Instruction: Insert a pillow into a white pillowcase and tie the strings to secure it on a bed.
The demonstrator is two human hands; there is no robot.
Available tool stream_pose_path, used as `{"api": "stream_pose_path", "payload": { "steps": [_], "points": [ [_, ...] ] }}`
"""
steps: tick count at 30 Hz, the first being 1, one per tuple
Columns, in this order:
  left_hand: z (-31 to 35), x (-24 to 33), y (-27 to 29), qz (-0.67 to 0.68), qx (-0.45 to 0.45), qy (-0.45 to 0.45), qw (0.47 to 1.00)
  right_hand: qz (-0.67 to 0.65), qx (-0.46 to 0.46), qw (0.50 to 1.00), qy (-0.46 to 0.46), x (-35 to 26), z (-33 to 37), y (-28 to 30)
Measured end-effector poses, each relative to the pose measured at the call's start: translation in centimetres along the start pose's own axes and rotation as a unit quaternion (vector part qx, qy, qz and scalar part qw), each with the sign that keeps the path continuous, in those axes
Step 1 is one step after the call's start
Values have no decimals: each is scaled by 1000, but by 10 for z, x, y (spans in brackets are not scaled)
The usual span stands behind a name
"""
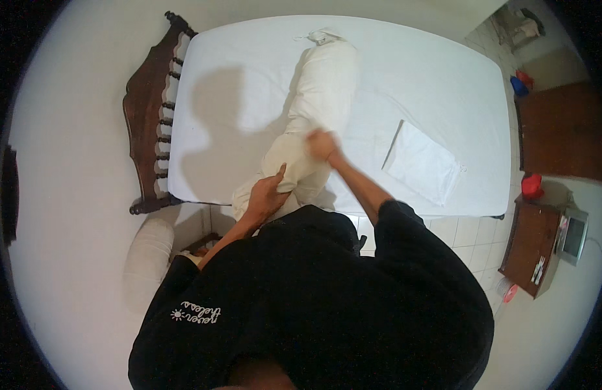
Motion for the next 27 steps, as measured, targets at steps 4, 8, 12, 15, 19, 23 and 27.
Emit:
{"api": "stream_pose_path", "payload": {
  "steps": [4, 8, 12, 15, 19, 23, 27],
  "points": [
    [1, -38, -4, -23, 13, 36, 999, -284, -23, 951, -117, -144, 0, 10],
    [-11, -15, 22, 3, 27, 3, 1000, -147, -45, 972, -178, -104, 1, 29],
    [-18, -35, 32, 20, -12, -123, 992, -56, -109, 966, -228, -62, 15, 38],
    [-56, -114, 37, 242, -160, 25, 957, -61, -127, 954, -266, -45, 38, 35],
    [-53, -212, -17, 268, -188, 277, 903, -149, -93, 929, -325, -52, 64, 22],
    [-26, -222, -57, 293, -368, 350, 810, -51, -111, 939, -323, -62, 55, 19],
    [-34, -128, 22, 308, -215, 204, 904, -81, 144, 957, -237, -60, 26, 60]
  ]
}}
Point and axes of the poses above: each hand's wrist, its own z-axis away from the middle knuckle, its own y-axis out of the back of the hand, x = y × z, the point moved 9 cm from there along -z, towards the middle knuckle, and after that the axes turned 4 degrees about y, right-handed, at the moved point
